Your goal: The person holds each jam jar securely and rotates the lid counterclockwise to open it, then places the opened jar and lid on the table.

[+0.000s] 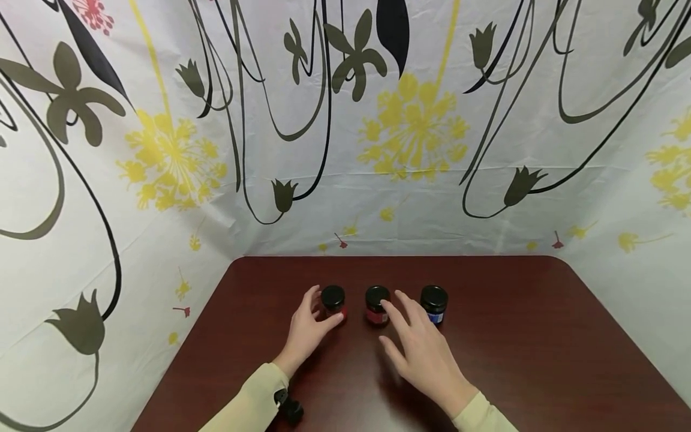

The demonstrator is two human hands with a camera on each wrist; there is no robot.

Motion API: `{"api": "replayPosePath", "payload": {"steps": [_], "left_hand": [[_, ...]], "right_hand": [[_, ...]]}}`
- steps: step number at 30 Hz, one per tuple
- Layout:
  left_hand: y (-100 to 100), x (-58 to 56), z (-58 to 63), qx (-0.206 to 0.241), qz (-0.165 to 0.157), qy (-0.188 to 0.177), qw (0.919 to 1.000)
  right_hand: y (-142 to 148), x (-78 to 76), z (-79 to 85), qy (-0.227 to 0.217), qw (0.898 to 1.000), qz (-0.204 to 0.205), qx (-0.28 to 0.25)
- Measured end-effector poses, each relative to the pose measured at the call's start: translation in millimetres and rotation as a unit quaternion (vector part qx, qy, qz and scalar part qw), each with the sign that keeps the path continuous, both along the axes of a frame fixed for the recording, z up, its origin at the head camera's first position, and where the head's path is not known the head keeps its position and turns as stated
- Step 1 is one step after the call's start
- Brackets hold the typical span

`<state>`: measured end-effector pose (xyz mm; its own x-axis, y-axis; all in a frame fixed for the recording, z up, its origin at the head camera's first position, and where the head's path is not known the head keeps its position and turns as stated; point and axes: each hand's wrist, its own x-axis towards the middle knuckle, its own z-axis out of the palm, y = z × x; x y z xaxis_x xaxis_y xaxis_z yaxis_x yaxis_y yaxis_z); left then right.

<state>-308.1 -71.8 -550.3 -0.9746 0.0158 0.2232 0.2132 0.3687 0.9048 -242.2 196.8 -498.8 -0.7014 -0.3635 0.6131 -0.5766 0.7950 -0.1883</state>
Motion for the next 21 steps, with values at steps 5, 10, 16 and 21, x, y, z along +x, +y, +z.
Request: {"api": "replayPosePath", "payload": {"steps": [5, 10, 16, 21], "left_hand": [[2.1, -4.7, -3.7, 0.014, -0.005, -0.016, 0.9998], [5.6, -8.2, -6.0, -0.007, -0.002, -0.011, 0.9999], [6.2, -7.9, -8.8, -0.026, 0.005, 0.002, 0.9997], [3.4, -8.3, -12.5, -0.021, -0.006, -0.003, 0.9997]], "right_hand": [[-3.0, -1.9, -0.7, -0.006, 1.0, 0.005, 0.012], [-4.6, -2.1, -1.3, -0.015, 1.0, 0.006, 0.016], [-5.0, -1.9, -3.3, -0.015, 1.0, 0.008, 0.022], [-6.9, -2.0, -8.8, -0.019, 0.999, 0.017, 0.037]]}}
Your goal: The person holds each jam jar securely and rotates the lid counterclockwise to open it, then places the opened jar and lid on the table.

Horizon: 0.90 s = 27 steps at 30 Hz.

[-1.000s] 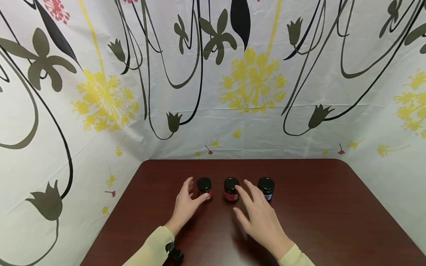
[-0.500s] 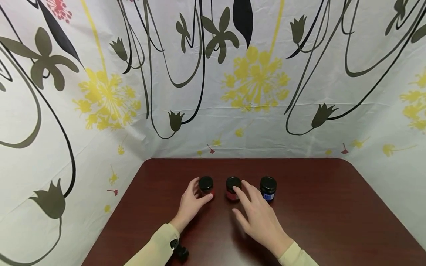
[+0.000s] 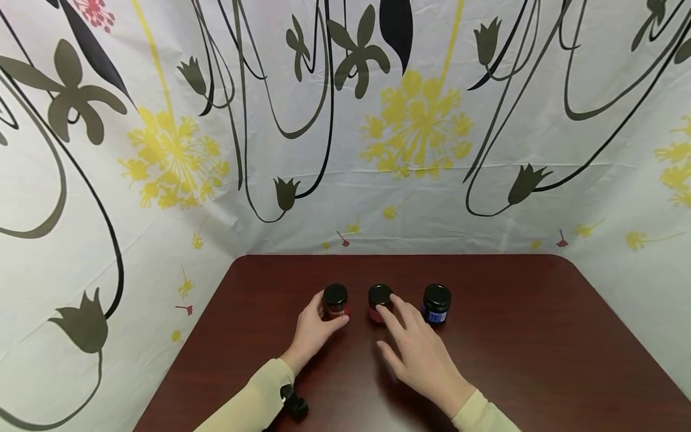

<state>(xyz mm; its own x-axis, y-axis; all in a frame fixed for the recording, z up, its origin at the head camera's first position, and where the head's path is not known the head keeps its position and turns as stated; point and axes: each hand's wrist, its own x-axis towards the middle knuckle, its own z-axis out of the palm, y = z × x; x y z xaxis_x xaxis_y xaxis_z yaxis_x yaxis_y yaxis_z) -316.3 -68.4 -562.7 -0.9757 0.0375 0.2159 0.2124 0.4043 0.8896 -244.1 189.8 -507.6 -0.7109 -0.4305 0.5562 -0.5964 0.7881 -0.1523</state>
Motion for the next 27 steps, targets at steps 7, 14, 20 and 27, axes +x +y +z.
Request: {"api": "replayPosePath", "payload": {"steps": [7, 14, 20, 27], "left_hand": [[-3.5, -5.6, -0.1, 0.011, -0.018, -0.011, 0.9997], [-3.3, -9.3, -2.4, 0.013, -0.02, -0.027, 0.9993], [-3.1, -10.3, -1.4, 0.001, -0.021, -0.023, 0.9995], [-2.2, -11.3, 0.5, -0.018, -0.009, -0.01, 0.9998]], "right_hand": [[-4.5, 0.7, -8.8, -0.009, 1.0, 0.017, 0.022], [-8.2, 2.4, -13.7, -0.016, 0.999, 0.024, 0.029], [-7.7, 2.8, -16.1, -0.006, 0.999, 0.034, 0.039], [-6.5, 0.6, -15.5, -0.01, 0.997, 0.045, 0.054]]}}
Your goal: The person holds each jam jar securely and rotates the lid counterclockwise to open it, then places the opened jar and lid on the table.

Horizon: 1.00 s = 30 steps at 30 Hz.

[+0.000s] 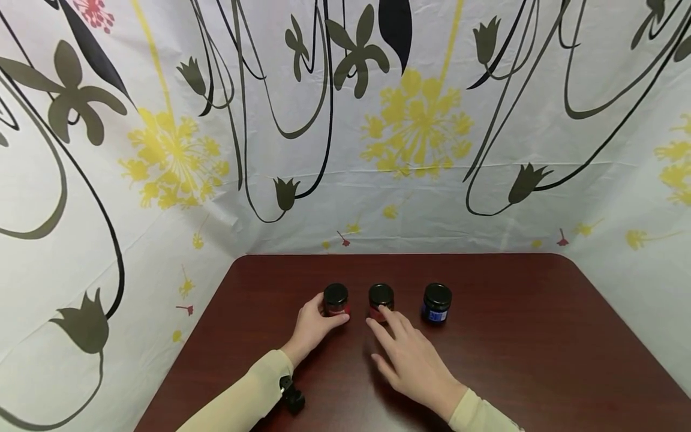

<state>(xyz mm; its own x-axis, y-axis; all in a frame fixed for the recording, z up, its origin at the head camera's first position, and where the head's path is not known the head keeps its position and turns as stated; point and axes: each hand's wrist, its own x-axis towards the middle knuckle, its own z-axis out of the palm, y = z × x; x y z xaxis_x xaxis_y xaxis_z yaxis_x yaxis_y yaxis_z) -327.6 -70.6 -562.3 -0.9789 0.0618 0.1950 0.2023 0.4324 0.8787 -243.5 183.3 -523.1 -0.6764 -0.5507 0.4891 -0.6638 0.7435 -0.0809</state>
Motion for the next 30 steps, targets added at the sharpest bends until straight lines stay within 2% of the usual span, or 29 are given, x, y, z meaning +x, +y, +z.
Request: {"api": "replayPosePath", "payload": {"steps": [11, 30], "left_hand": [[-0.2, -4.0, 0.0, 0.005, -0.003, 0.013, 0.9999], [-9.3, -8.1, 5.9, 0.017, -0.008, -0.004, 0.9998]], "right_hand": [[-0.1, -3.7, -2.1, 0.004, 1.0, 0.01, 0.012], [1.9, -14.8, -2.7, -0.006, 1.0, 0.005, 0.015]]}}
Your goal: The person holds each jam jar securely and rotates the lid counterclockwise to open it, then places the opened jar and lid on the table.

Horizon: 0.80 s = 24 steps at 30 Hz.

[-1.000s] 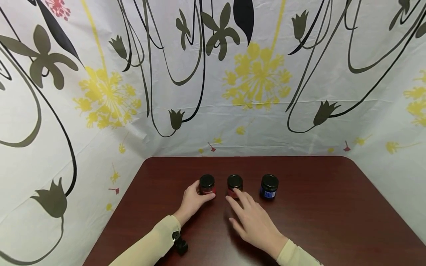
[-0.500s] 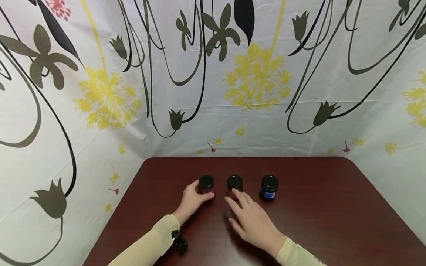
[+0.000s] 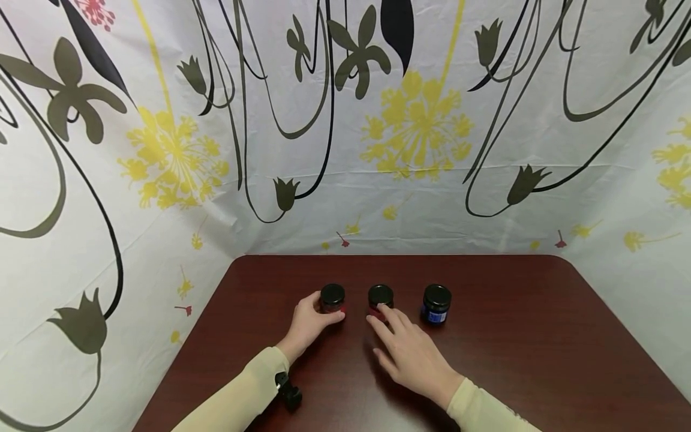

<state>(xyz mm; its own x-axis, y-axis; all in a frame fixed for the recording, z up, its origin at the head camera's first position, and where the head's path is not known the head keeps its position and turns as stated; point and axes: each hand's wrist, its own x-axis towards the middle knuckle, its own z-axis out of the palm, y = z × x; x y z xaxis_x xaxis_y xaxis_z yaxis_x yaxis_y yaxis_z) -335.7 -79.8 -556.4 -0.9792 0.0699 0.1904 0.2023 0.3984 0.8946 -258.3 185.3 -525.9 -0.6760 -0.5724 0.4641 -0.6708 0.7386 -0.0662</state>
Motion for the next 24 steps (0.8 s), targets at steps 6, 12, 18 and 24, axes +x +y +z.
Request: {"api": "replayPosePath", "payload": {"steps": [6, 12, 18, 24], "left_hand": [[-2.3, -1.0, 2.1, 0.011, 0.009, 0.006, 0.9999], [-3.8, -0.1, 6.8, 0.0, 0.001, 0.021, 0.9998], [-7.7, 2.1, 12.4, -0.014, -0.014, 0.025, 0.9995], [-8.4, 3.6, 19.3, -0.027, -0.027, 0.03, 0.9988]], "right_hand": [[-1.5, -2.6, 3.0, 0.009, 1.0, 0.004, 0.002], [-1.2, -5.0, 6.5, 0.009, 1.0, 0.006, 0.008], [0.0, -7.6, 12.3, 0.014, 1.0, 0.011, 0.006], [2.2, -11.9, 18.5, 0.021, 1.0, 0.013, 0.007]]}}
